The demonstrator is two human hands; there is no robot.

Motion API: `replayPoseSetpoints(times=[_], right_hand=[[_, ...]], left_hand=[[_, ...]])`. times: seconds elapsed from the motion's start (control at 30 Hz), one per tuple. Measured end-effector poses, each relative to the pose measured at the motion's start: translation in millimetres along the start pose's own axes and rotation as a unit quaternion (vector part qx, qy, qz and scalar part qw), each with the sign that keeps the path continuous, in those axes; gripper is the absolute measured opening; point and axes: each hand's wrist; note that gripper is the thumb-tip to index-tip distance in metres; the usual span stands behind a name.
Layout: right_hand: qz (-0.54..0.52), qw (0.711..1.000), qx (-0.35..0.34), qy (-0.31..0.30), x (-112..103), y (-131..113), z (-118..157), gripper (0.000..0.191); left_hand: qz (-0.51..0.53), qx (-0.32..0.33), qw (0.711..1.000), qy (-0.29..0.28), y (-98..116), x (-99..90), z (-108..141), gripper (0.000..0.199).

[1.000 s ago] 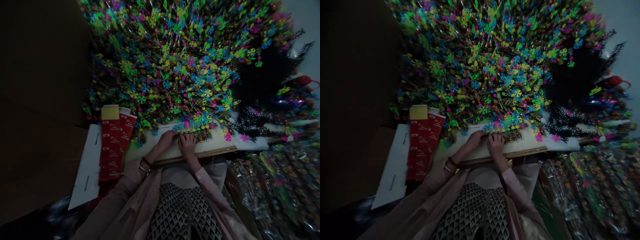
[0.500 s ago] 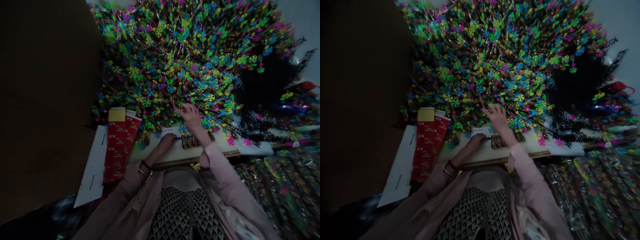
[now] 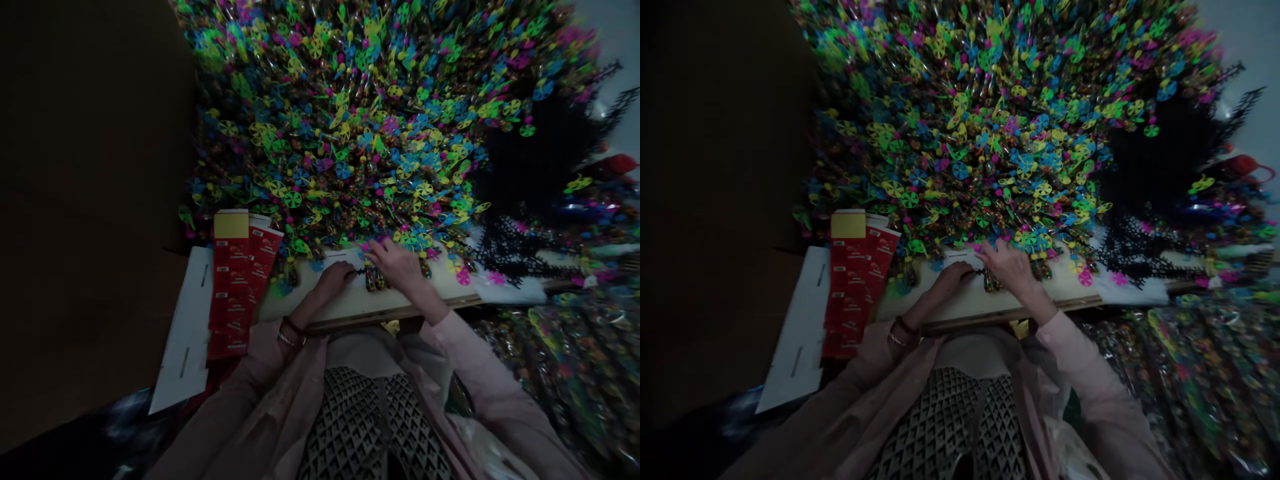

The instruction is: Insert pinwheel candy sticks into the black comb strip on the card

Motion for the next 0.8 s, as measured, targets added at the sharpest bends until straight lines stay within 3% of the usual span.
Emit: replayPoseSetpoints(times=[0.1, 0.27, 0.37, 0.43, 0.53, 0.63, 0.7, 0.8], right_hand=[[0.005, 0.997, 0.08, 0.002, 36.6, -31.2, 30.1, 0.04], [-0.036, 0.996, 0.08, 0.032, 92.2, -71.1, 41.8, 0.045], [-0.051, 0.993, 0.09, 0.055, 105.7, -85.8, 50.5, 0.048], [-0.066, 0.991, 0.091, 0.068, 102.9, -85.4, 54.6, 0.045], [-0.102, 0.984, 0.102, 0.102, 83.7, -59.9, 41.3, 0.038], [-0.125, 0.968, 0.167, 0.138, 59.8, -11.9, -4.1, 0.04], [-0.143, 0.97, 0.17, 0.101, 47.7, 20.6, -41.7, 0.054], [-0.192, 0.974, 0.105, 0.049, 34.2, 54.1, -80.2, 0.067]], left_hand=[[0.003, 0.0, 1.0, 0.0, 1.0, 0.2, 1.7, 0.018], [0.06, 0.017, 0.998, 0.015, -0.1, 0.7, 2.9, 0.019], [0.09, 0.015, 0.996, 0.01, -2.9, -0.4, 1.9, 0.018], [0.093, 0.016, 0.995, 0.005, -4.0, -0.9, 1.7, 0.018], [0.078, 0.016, 0.997, 0.012, -2.5, -1.1, 2.9, 0.022], [0.068, 0.007, 0.998, 0.017, -0.4, -2.9, 5.1, 0.023], [0.086, 0.008, 0.996, 0.006, -2.1, -5.5, 6.9, 0.021], [0.141, 0.019, 0.99, -0.008, -10.8, -7.9, 10.8, 0.015]])
Point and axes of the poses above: each hand's wrist, its own z-axis away from the middle knuckle, its own x-axis out of the palm, y = z × x, and after that the axes turned 7 degrees about -y, right-handed
